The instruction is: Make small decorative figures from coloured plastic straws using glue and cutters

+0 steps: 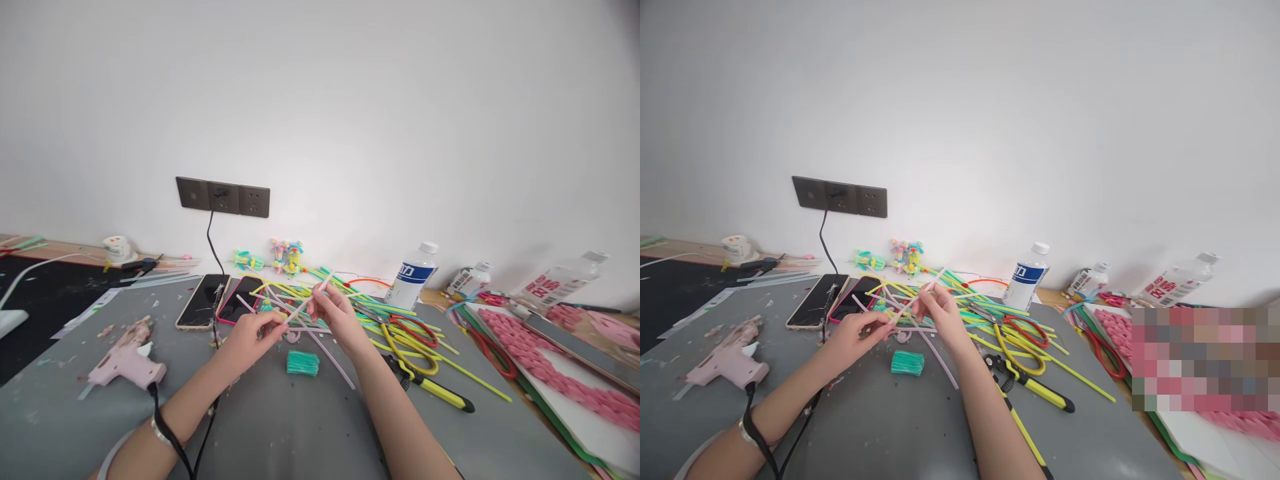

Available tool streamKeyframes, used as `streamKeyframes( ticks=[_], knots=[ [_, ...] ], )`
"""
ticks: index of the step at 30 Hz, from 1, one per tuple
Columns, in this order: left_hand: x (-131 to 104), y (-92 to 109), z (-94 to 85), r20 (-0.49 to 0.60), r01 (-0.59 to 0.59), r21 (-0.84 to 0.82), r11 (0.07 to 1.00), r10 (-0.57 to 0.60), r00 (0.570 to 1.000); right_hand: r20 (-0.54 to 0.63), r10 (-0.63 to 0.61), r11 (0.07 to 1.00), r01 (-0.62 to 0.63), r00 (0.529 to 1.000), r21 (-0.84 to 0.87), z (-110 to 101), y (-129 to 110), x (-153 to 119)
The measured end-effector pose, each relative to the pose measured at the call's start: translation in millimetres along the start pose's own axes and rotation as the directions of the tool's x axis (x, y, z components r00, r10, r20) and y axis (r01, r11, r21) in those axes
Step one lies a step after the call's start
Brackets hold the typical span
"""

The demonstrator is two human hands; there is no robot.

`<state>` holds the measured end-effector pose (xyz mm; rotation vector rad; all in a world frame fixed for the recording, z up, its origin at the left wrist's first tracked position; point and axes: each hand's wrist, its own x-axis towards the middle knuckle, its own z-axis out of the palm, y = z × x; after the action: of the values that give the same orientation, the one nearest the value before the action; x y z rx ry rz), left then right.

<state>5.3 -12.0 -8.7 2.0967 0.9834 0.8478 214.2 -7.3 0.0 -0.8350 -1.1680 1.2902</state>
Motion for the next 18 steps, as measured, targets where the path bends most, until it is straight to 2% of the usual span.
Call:
streamKeyframes(
  ticks=[3,7,10,13,15,18],
  knots=[
    [0.5,-3.6,-1.2,-0.062,0.047,0.012,0.999,-0.046,0.997,-0.141,-0.031,0.999,0.033,0.990,0.011,-7.5,2.1,4.7],
    [1.1,-10.3,-3.6,-0.183,0.107,-0.054,0.993,-0.116,0.976,-0.220,-0.030,1.000,0.028,0.975,-0.010,-20.6,4.0,7.9],
    [1.3,-14.3,-5.0,-0.251,0.115,-0.071,0.991,-0.130,0.959,-0.210,0.013,0.988,-0.045,0.978,-0.150,-30.2,8.2,8.0],
    [1.2,-15.7,-5.3,-0.265,0.117,-0.060,0.991,-0.129,0.956,-0.212,0.008,0.930,-0.084,0.977,-0.357,-37.7,13.2,7.2],
    [1.1,-14.6,-5.0,-0.243,0.123,-0.099,0.987,-0.144,0.959,-0.197,-0.034,0.884,-0.063,0.980,-0.464,-39.7,14.5,6.4],
    [1.3,-11.5,-4.5,-0.201,0.159,-0.125,0.979,-0.182,0.963,-0.080,-0.063,0.804,0.003,0.995,-0.595,-36.3,13.9,4.5]
  ],
)
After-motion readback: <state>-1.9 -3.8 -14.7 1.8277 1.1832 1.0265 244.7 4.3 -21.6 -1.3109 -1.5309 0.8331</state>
